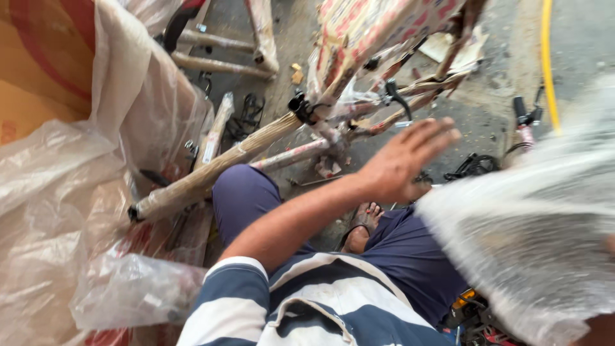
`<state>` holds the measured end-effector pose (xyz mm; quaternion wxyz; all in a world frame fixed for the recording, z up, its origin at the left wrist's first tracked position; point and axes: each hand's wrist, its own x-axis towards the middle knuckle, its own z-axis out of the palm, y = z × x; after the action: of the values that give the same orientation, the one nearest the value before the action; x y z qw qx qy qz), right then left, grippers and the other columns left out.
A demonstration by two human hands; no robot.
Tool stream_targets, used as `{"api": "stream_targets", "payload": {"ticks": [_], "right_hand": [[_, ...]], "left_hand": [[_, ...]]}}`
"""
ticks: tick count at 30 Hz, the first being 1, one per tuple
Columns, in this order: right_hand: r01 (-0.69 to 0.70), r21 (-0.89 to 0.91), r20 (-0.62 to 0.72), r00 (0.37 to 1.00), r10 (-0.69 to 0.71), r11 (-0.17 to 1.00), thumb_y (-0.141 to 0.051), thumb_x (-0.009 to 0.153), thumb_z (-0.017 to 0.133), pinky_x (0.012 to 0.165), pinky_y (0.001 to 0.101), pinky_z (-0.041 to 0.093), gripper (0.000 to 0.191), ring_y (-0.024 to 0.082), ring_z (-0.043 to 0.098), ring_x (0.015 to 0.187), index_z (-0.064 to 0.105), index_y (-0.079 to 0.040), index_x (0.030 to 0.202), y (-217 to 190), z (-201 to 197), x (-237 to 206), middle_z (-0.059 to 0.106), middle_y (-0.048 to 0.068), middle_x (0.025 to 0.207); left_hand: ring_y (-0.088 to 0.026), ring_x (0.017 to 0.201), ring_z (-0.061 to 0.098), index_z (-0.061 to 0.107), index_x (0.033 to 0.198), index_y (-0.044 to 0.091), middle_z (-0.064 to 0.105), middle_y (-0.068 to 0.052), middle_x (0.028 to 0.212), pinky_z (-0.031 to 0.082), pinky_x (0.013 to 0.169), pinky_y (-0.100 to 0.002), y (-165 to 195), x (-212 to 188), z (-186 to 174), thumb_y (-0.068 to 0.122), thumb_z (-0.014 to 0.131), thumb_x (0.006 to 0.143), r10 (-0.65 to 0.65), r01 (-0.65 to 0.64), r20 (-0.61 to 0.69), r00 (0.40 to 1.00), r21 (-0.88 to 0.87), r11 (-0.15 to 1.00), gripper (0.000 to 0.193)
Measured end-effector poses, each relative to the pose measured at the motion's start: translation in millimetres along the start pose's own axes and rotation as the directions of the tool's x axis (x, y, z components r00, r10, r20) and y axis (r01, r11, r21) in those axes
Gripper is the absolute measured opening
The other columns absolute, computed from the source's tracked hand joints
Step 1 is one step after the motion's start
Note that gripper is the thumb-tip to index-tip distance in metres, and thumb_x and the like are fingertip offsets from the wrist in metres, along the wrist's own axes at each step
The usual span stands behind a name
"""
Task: The person unwraps a bicycle frame from protective packaging and bubble wrap. They apply lubricant to a small metal part and insert it into the frame's head tube, then use a screwdriver to tighten a bolt on the frame.
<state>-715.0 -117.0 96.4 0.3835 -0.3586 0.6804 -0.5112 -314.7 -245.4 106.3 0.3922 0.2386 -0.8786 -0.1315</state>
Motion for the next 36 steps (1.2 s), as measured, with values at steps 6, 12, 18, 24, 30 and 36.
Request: {"api": "stream_targets", "payload": {"ticks": [6, 12, 18, 24, 30, 36], "right_hand": [[-0.224, 0.003, 0.508, 0.840, 0.192, 0.975, -0.031, 0.061, 0.083, 0.097, 0.0437, 0.052, 0.091, 0.031, 0.069, 0.112, 0.055, 0.000, 0.142, -11.8, 113.9, -39.9, 0.071, 0.019, 0.125], [-0.162, -0.143, 0.588, 0.780, 0.216, 0.976, -0.050, 0.080, 0.078, 0.093, 0.0578, 0.055, 0.085, 0.044, 0.065, 0.109, 0.057, 0.000, 0.145, -61.7, 174.3, -44.4, 0.066, 0.035, 0.127], [0.892, -0.029, 0.631, 0.366, -0.684, 0.451, -0.066, 0.064, 0.080, 0.116, 0.0545, 0.036, 0.104, 0.039, 0.039, 0.145, 0.045, -0.016, 0.148, -111.4, 201.9, -79.9, 0.041, 0.024, 0.156], [0.979, -0.138, 0.672, 0.205, -0.711, 0.152, -0.035, 0.073, 0.090, 0.124, 0.0572, 0.039, 0.078, 0.033, 0.048, 0.150, 0.058, -0.030, 0.144, -128.6, 260.7, -68.0, 0.057, 0.012, 0.154], [0.999, -0.021, 0.678, 0.039, -0.734, 0.034, -0.051, 0.070, 0.082, 0.116, 0.0595, 0.038, 0.075, 0.040, 0.048, 0.140, 0.059, -0.017, 0.133, -191.1, 307.1, -63.2, 0.055, 0.024, 0.146], [1.000, -0.016, 0.703, 0.027, -0.711, 0.022, -0.054, 0.107, 0.072, 0.112, 0.0563, 0.043, 0.058, 0.038, 0.054, 0.132, 0.053, -0.008, 0.136, -244.3, 365.7, -41.1, 0.060, 0.024, 0.134]], "left_hand": [[-0.040, 0.146, 0.044, 0.040, 0.153, 0.007, 0.043, -0.022, 0.157, 0.033, 0.124, -0.049, 31.7, -54.9, 27.1, 0.028, 0.077, 0.076, -0.075, 0.332, 0.423, 0.903, -0.577, 0.746, 0.087], [-0.040, 0.145, 0.044, 0.041, 0.153, 0.007, 0.043, -0.022, 0.157, 0.034, 0.123, -0.048, 26.2, -93.8, 24.3, 0.027, 0.076, 0.077, -0.402, 0.604, 0.473, 0.784, -0.732, 0.316, 0.086], [-0.039, 0.144, 0.045, 0.041, 0.152, 0.007, 0.044, -0.022, 0.156, 0.035, 0.122, -0.048, -8.0, -118.7, -1.3, 0.027, 0.076, 0.078, -0.688, 0.615, 0.382, 0.617, -0.780, 0.118, 0.085], [-0.039, 0.143, 0.045, 0.041, 0.152, 0.007, 0.044, -0.022, 0.155, 0.035, 0.121, -0.048, -35.1, -114.9, -19.3, 0.026, 0.075, 0.079, -0.799, 0.483, 0.286, 0.529, -0.876, 0.006, 0.083], [-0.038, 0.142, 0.046, 0.041, 0.152, 0.007, 0.045, -0.021, 0.154, 0.036, 0.120, -0.047, -68.8, -96.3, -62.0, 0.026, 0.075, 0.080, -0.845, 0.283, 0.114, 0.523, -0.958, 0.046, 0.082], [-0.038, 0.141, 0.046, 0.041, 0.151, 0.007, 0.045, -0.021, 0.154, 0.036, 0.120, -0.047, -128.1, -93.6, -130.3, 0.025, 0.075, 0.081, -0.853, 0.022, -0.216, 0.476, -0.966, 0.258, 0.080]]}}
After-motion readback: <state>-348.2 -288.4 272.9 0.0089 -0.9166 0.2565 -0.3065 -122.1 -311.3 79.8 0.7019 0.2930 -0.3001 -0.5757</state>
